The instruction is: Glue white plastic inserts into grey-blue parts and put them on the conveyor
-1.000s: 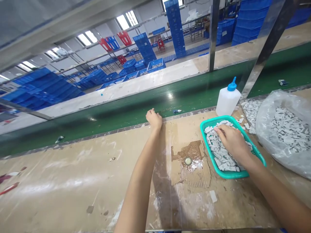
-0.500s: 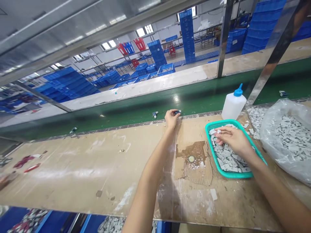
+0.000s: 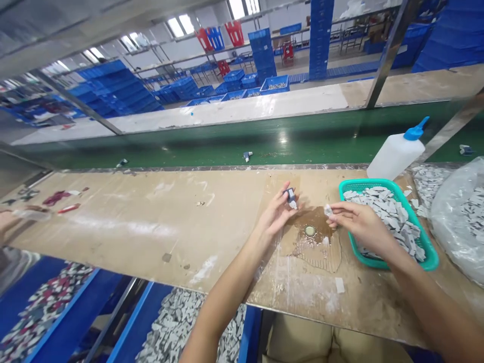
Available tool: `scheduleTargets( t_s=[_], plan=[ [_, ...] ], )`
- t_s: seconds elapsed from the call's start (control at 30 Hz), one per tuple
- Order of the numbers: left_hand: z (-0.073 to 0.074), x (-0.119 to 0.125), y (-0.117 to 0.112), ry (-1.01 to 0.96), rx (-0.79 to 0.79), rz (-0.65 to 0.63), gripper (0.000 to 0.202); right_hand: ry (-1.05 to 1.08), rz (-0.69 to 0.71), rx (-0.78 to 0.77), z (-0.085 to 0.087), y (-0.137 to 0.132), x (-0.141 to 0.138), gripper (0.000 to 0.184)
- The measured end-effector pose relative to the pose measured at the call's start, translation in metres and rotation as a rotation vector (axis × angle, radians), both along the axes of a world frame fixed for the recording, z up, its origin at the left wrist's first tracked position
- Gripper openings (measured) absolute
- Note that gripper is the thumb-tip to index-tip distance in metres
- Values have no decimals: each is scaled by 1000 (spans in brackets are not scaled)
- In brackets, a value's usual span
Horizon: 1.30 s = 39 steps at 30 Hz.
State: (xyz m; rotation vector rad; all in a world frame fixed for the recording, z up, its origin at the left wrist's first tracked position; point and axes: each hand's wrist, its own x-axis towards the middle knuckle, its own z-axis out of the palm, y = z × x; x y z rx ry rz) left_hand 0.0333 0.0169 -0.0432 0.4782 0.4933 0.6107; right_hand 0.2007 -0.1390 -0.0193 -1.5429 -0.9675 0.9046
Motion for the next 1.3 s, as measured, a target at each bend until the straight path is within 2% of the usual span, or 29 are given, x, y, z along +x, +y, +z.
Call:
scheduleTargets(
  t_s=[0.13,0.2,0.33,0.43,0.5,0.7,0.8,1.03,1.17,1.3],
  plan=[
    [-5,-1,1,-17,-5,-35,20,-361,-3,-18,-11,4,-20,22],
    [-7,-1,1,-34,35,-33,19,-554,24,-3,-12,3,-22,20],
    [-10,-3,2,-28,222,-50,40,-782,153,-55,-8,2,-24,24],
    [-12,-6,5,-29,279,-103,59,-817,174,-73,-7,1,-28,29],
    [-14,-6,9,-13,309,-91,62,-850,154,-50,-9,1,-31,29],
    [-20,-3,15,146,390,-27,34,-1039,208,147,-16,-1,-36,19],
    [-21,-1,13,166,410,-16,26,-1127,253,177,-17,0,-35,21],
    [-20,-1,10,200,428,-32,28,-1192,320,179,-20,1,-34,25],
    [-21,-2,11,159,420,-69,21,-1214,323,166,-21,1,-34,24],
    [-24,-2,12,138,402,-94,22,-1212,332,155,-21,1,-33,25]
  ],
)
